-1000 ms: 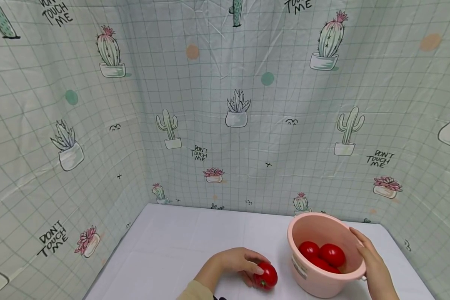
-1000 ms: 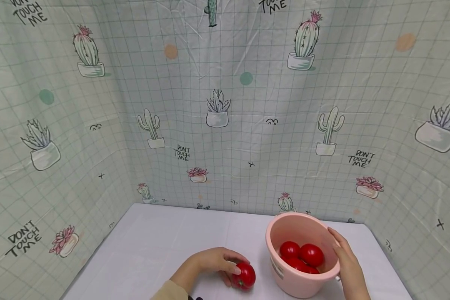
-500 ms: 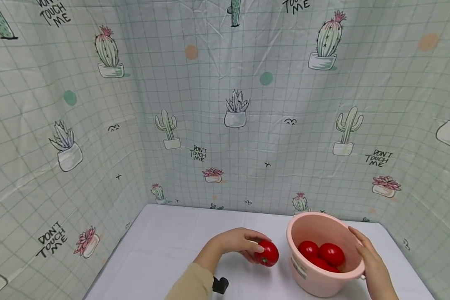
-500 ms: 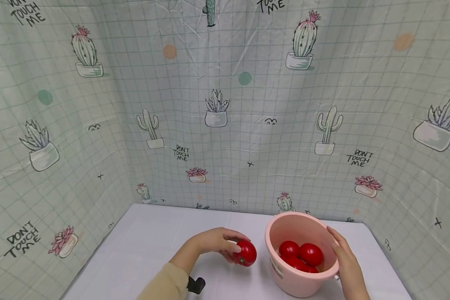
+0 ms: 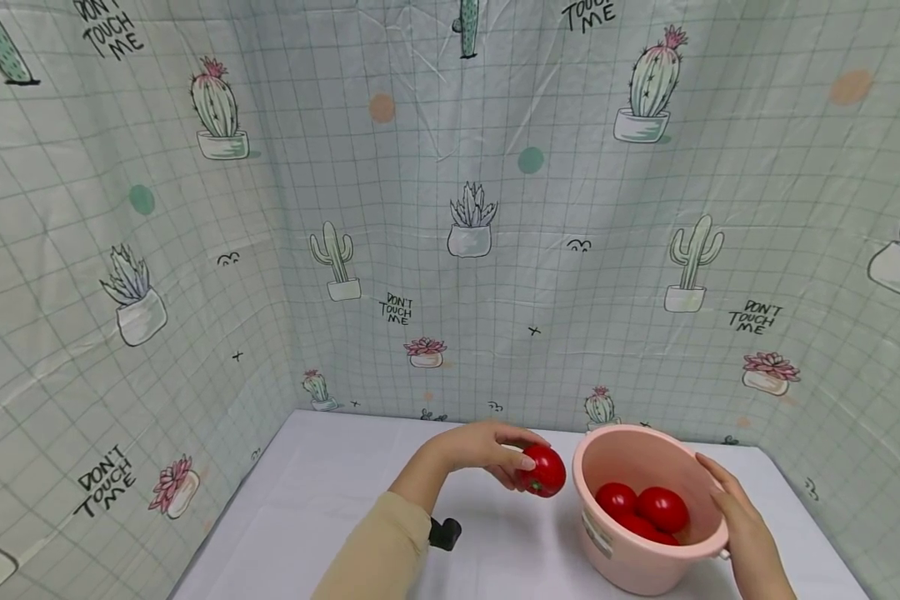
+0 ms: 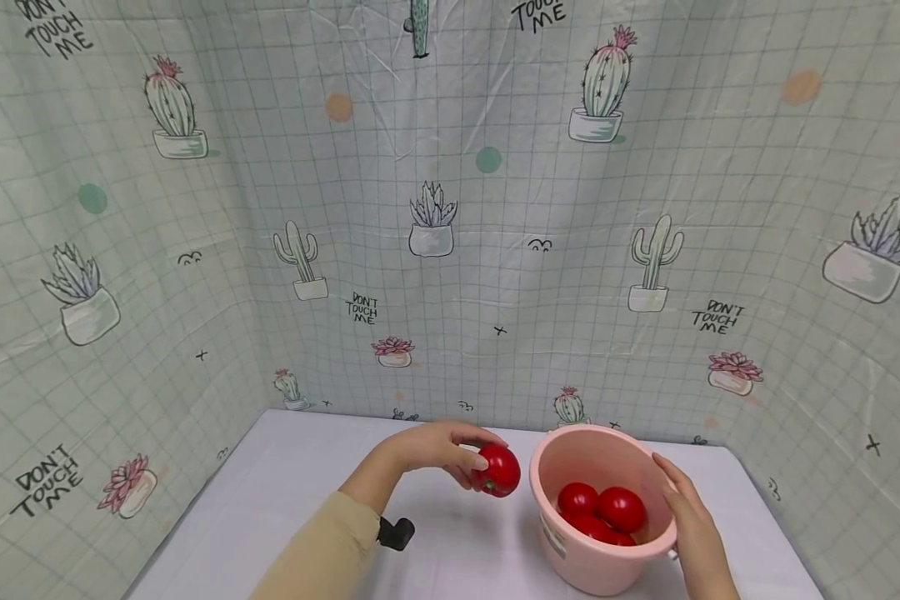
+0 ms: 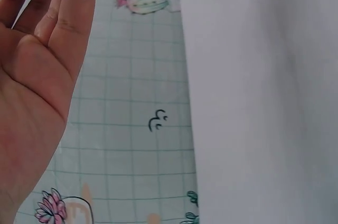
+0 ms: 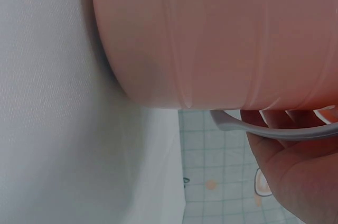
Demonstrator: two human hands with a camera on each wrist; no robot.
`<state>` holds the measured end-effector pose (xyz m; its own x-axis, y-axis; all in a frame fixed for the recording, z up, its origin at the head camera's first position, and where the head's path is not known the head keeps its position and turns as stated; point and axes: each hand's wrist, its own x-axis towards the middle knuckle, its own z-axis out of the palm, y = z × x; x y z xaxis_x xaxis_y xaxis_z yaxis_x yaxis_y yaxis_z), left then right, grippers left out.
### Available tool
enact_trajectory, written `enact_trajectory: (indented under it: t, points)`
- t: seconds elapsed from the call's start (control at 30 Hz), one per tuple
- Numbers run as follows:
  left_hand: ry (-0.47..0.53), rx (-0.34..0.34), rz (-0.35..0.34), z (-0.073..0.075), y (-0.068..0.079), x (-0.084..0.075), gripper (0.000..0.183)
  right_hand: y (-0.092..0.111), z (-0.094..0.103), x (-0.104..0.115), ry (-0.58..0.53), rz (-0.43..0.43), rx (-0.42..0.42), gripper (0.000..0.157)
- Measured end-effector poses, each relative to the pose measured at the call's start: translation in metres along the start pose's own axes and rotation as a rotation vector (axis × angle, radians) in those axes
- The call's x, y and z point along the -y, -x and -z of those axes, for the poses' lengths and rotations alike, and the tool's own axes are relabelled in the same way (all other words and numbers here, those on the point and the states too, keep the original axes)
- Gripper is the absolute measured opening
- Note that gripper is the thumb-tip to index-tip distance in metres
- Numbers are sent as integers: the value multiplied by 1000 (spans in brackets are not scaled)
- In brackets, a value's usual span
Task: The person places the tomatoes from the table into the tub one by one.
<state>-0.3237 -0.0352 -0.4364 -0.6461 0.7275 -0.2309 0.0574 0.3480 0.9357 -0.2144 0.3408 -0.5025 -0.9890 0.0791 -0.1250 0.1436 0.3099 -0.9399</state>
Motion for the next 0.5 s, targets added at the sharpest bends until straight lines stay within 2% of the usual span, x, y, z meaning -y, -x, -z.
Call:
enact_trajectory:
  t: [0.3,0.5]
  points:
    - [-9,34,-40,4,-8,-29,34,-1,1,0,8,23,-6,59]
    - [-41,52,-44,0,-16,-44,33,-1,1,1,4,-4,7,58]
